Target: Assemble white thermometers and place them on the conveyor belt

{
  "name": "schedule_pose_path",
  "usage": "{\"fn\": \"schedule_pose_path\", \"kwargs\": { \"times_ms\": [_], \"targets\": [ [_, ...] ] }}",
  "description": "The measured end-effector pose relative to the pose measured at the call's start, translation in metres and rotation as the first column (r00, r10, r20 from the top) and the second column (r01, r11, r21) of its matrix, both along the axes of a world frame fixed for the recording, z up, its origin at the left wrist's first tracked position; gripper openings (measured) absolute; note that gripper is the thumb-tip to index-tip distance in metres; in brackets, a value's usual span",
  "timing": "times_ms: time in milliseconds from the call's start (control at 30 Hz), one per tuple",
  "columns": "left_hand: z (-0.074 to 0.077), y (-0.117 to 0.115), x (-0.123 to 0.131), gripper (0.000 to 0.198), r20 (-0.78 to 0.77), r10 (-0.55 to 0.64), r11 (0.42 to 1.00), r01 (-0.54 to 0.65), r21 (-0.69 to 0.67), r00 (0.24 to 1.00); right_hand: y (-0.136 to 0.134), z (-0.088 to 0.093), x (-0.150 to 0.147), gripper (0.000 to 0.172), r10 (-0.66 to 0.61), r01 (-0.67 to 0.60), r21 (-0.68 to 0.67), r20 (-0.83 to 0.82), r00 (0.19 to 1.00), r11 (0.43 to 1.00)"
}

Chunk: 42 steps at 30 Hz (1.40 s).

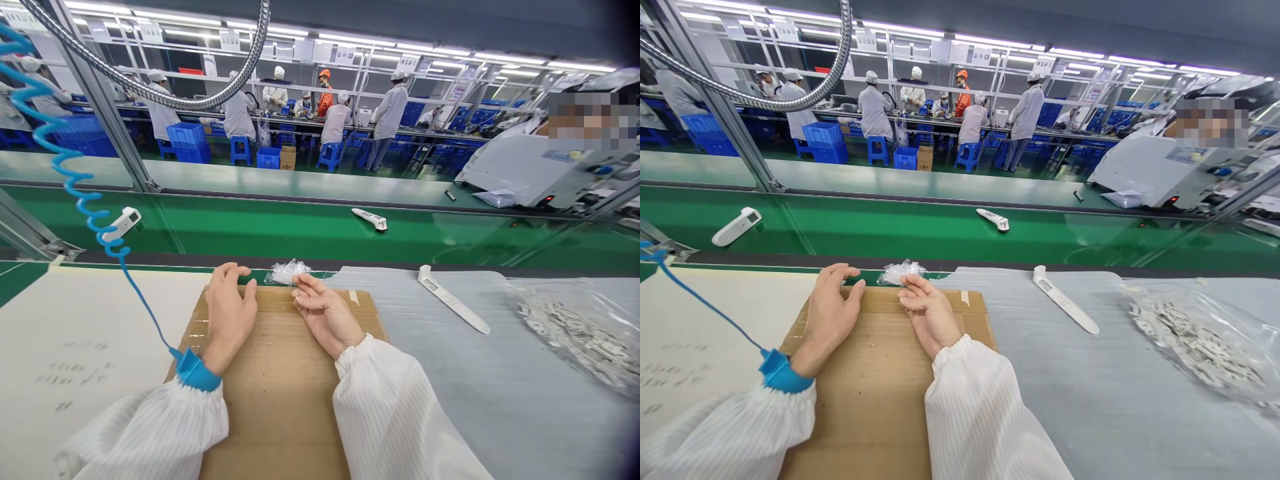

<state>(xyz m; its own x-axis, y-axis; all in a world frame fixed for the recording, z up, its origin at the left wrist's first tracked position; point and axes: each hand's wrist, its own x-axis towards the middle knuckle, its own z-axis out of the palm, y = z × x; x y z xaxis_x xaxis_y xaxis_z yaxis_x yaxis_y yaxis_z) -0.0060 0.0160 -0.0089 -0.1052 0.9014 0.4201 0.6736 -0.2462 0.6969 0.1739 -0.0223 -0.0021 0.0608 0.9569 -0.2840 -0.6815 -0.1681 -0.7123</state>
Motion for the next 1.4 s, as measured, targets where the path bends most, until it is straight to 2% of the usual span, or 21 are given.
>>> {"fn": "schedule_pose_path", "kwargs": {
  "times_ms": [300, 1400],
  "targets": [
    [0.001, -0.0007, 0.0009, 0.019, -0.015, -0.003, 1.0, 0.002, -0.02, 1.0, -0.0014, -0.0042, 0.0036, 0.04, 0.047, -0.047, 0.035, 0.008, 0.999, 0.998],
    [-0.0011, 0.0, 0.0009, 0.014, 0.008, -0.012, 1.0, 0.013, -0.01, 1.0, 0.0005, -0.0064, 0.0046, 0.039, 0.056, -0.057, 0.046, 0.025, 0.998, 0.997]
  ]
}}
